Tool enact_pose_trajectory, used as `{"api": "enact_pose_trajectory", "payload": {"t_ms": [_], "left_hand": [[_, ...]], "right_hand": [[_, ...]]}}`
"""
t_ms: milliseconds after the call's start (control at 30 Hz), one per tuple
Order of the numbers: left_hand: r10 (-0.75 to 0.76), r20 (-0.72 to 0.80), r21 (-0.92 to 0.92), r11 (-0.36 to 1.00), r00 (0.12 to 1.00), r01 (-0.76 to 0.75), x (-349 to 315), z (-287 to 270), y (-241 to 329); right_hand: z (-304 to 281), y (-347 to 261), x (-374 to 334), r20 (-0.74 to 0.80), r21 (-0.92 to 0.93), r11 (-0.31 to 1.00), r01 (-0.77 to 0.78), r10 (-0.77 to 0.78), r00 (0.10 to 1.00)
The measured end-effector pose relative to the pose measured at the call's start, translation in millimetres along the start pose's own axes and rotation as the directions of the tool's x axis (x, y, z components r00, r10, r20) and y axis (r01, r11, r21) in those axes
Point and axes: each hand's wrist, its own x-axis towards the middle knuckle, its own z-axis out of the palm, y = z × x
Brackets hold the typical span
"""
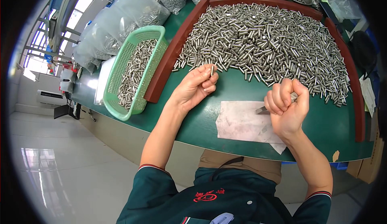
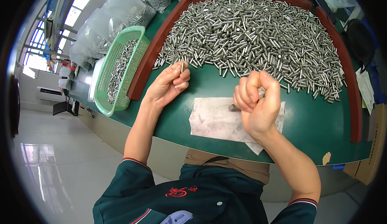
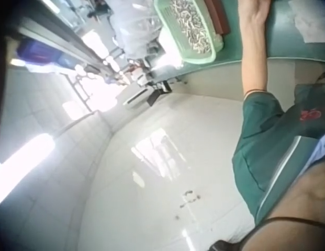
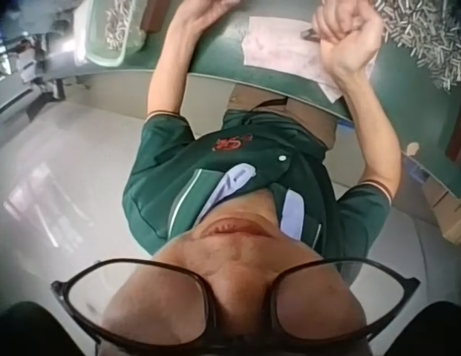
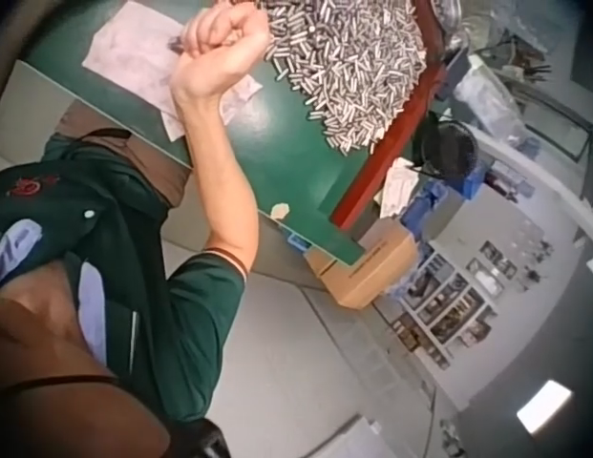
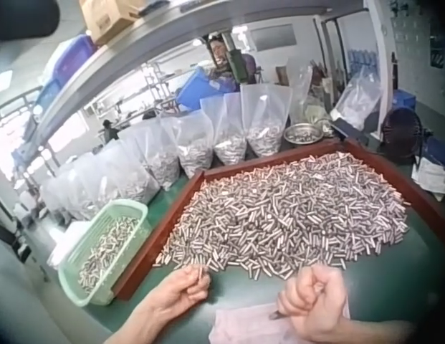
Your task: Inspecting and cleaning small cylindrical metal components using a small handheld tool on a workbench.
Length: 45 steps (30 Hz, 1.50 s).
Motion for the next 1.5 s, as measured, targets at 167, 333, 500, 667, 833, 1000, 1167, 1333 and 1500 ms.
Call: {"api": "enact_pose_trajectory", "payload": {"t_ms": [167, 333, 500, 667, 833, 1000, 1167, 1333, 1500], "left_hand": [[-0.007, -0.042, 0.028, 1.000, 0.999, 0.009, -2, 3, 3], [0.051, -0.161, -0.024, 0.998, 0.986, -0.056, 1, 11, 2], [0.502, -0.125, 0.860, 0.484, 0.855, -0.158, 4, 15, -1], [0.561, 0.072, 0.995, -0.094, 0.825, -0.024, 13, 12, -6], [0.535, 0.250, 0.958, -0.258, 0.807, -0.126, 13, 6, -5], [0.498, 0.094, 0.995, -0.010, 0.862, -0.102, 6, 11, -8], [0.393, 0.037, 0.976, 0.183, 0.919, -0.118, -3, 34, -18], [0.281, 0.315, 0.945, -0.009, 0.906, -0.326, -12, 59, -44], [0.259, 0.326, 0.945, -0.056, 0.909, -0.322, -9, 58, -51]], "right_hand": [[1, 1, 0, -0.013, -0.005, 1.000, -0.006, 0.006, 1.000], [-1, 0, 0, -0.023, -0.008, 1.000, -0.007, 0.007, 1.000], [2, 2, 0, -0.021, -0.014, 1.000, -0.015, 0.015, 1.000], [0, 1, 1, -0.013, -0.010, 1.000, -0.023, 0.022, 1.000], [2, 1, 0, -0.014, -0.018, 0.999, -0.034, 0.033, 0.999], [0, 1, -2, -0.014, -0.007, 0.999, -0.034, 0.034, 0.999], [-2, -1, -3, -0.014, 0.032, 0.999, 0.008, -0.007, 1.000], [0, 2, 0, 0.024, 0.016, 0.996, 0.093, -0.093, 0.995], [-2, 7, 1, -0.011, -0.016, 0.996, 0.093, -0.093, 0.996]]}}
